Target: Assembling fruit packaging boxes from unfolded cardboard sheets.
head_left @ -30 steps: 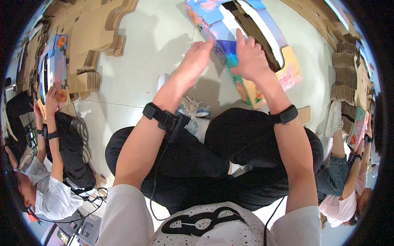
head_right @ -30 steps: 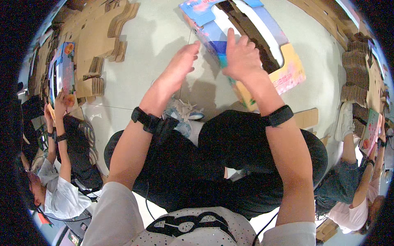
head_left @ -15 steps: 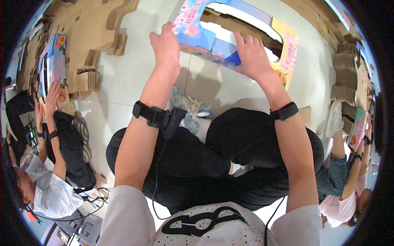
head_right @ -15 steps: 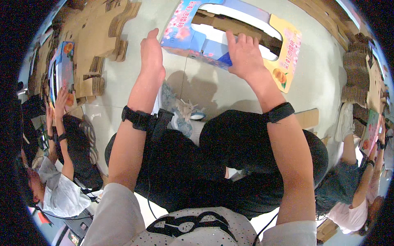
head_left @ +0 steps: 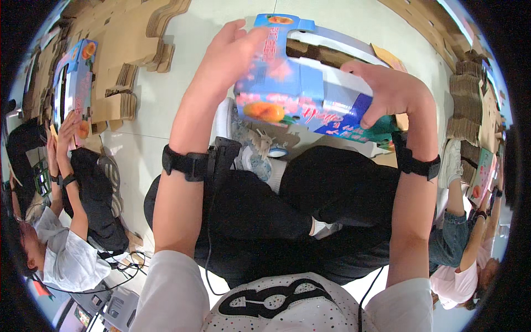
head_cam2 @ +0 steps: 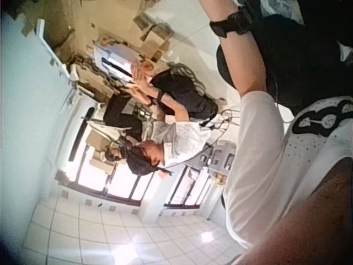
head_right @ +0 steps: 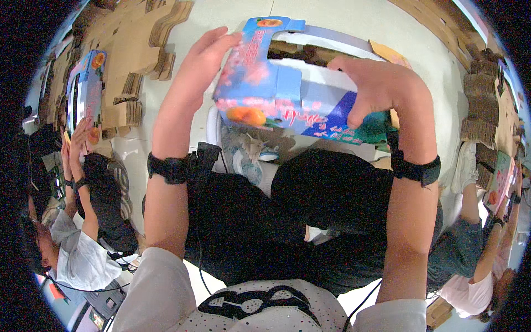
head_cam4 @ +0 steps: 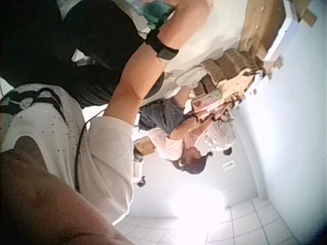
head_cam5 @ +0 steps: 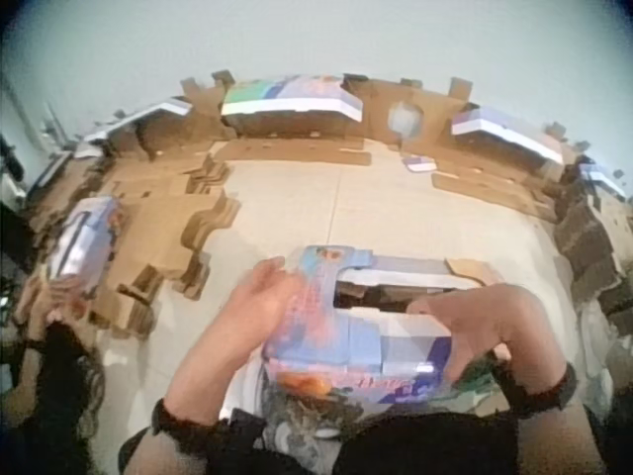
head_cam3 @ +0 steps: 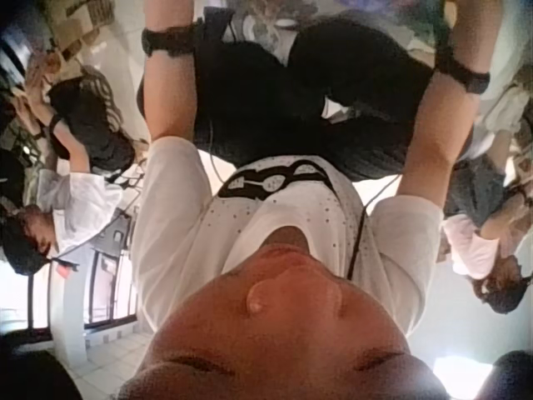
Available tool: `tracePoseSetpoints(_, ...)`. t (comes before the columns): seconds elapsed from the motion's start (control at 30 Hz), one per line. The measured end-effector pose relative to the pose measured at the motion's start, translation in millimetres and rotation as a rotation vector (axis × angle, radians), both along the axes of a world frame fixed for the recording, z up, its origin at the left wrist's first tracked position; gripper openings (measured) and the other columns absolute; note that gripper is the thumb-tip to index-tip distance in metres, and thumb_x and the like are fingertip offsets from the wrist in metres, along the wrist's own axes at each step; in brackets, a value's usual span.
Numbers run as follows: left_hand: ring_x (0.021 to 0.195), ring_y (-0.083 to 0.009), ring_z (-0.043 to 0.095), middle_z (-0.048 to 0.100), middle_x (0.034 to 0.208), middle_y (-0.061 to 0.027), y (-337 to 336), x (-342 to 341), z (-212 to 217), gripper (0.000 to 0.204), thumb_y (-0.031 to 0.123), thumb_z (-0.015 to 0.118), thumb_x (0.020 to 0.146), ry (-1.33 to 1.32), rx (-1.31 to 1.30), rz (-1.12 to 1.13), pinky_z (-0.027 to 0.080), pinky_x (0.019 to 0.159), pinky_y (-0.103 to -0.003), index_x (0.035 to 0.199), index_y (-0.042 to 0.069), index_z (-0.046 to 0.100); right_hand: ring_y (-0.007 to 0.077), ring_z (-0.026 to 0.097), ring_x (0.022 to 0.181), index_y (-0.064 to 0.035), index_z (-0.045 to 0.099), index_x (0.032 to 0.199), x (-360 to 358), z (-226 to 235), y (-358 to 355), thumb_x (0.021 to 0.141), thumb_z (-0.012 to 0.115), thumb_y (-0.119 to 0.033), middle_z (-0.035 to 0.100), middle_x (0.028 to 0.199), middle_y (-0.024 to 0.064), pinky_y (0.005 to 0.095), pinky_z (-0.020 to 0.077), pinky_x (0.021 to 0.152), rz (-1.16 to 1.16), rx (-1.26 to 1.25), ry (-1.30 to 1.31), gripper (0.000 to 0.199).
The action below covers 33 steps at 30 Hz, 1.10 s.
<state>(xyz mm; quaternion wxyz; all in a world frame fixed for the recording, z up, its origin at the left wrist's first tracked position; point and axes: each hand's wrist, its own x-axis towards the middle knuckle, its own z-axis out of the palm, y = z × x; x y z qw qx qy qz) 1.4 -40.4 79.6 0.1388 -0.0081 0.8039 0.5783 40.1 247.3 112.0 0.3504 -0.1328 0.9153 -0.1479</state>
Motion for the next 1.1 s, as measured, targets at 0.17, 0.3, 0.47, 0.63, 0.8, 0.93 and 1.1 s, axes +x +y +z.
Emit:
tracePoseSetpoints(0.17,0.131,-0.0307,0.049,0.054,0.137,-0.0243,3.4,-4.6,-41.6,0.09,0.041,0.069,0.083,-0.126,-0.033,0.046,0.038,0.109,-0.038,0.148,-0.008,0.03,0.028,0.065,0.093,-0.0026,0.062,0.114,-2.5,-29.6,-11.7,0.052,0.079,-0.029,0.067,0.1,0.0136,0.0332,0.0505,0.08,0.018,-0.028,-0.141,0.07)
tracePoseSetpoints(0.3,0.13,-0.0313,0.049,0.05,0.141,-0.0255,13.2,3.5,-41.1,0.091,0.039,0.069,0.084,-0.15,-0.021,-0.007,0.039,0.108,-0.037,0.148,-0.01,0.027,0.0296,0.065,0.095,0.0001,0.064,0.113,-5.3,-37.6,-29.2,0.056,0.082,-0.04,0.068,0.102,0.0166,0.0353,0.0509,0.082,0.049,0.043,-0.22,0.073)
tracePoseSetpoints(0.47,0.13,-0.0339,0.049,0.038,0.147,-0.0301,20.4,7.0,-36.2,0.091,0.036,0.068,0.084,-0.192,-0.017,-0.016,0.04,0.107,-0.038,0.148,-0.012,0.025,0.0332,0.065,0.097,0.0013,0.062,0.118,3.1,-72.5,-41.0,0.072,0.078,-0.051,0.068,0.105,0.0204,0.0389,0.0499,0.085,0.072,-0.253,0.109,0.071)
tracePoseSetpoints(0.63,0.129,-0.0335,0.05,0.042,0.144,-0.0302,14.1,2.2,-47.8,0.091,0.035,0.068,0.083,-0.165,-0.02,0.026,0.042,0.105,-0.039,0.147,-0.013,0.025,0.0394,0.065,0.096,0.0051,0.063,0.112,0.1,-72.3,-61.3,0.084,0.064,-0.057,0.068,0.099,0.0257,0.0423,0.0499,0.084,0.016,-0.217,0.04,0.068)
tracePoseSetpoints(0.8,0.128,-0.0321,0.05,0.047,0.141,-0.0296,17.4,7.5,-18.1,0.09,0.039,0.066,0.084,-0.205,0.019,0.028,0.043,0.103,-0.038,0.147,-0.013,0.028,0.0207,0.058,0.07,0.0022,0.064,0.089,-5.4,-41.9,-53.1,0.094,0.053,-0.059,0.062,0.076,0.0138,0.0343,0.0461,0.066,-0.2,-0.27,0.194,0.062)
tracePoseSetpoints(0.93,0.127,-0.0329,0.052,0.049,0.139,-0.0288,12.0,4.9,-16.6,0.091,0.044,0.066,0.083,-0.137,0.066,0.052,0.044,0.103,-0.038,0.146,-0.013,0.031,0.0176,0.055,0.071,0.0027,0.064,0.086,-1.7,-34.2,-56.4,0.091,0.054,-0.063,0.06,0.075,0.0109,0.0331,0.0455,0.066,-0.154,-0.281,0.018,0.067)
tracePoseSetpoints(1.1,0.125,-0.0333,0.053,0.049,0.139,-0.0281,9.8,-1.4,-35.9,0.094,0.045,0.069,0.081,-0.071,-0.105,0.07,0.044,0.102,-0.039,0.146,-0.012,0.032,0.0326,0.063,0.083,0.0058,0.066,0.097,5.9,-45.1,-69.0,0.087,0.057,-0.065,0.065,0.088,0.0222,0.0392,0.0481,0.073,0.034,-0.252,-0.025,0.072)
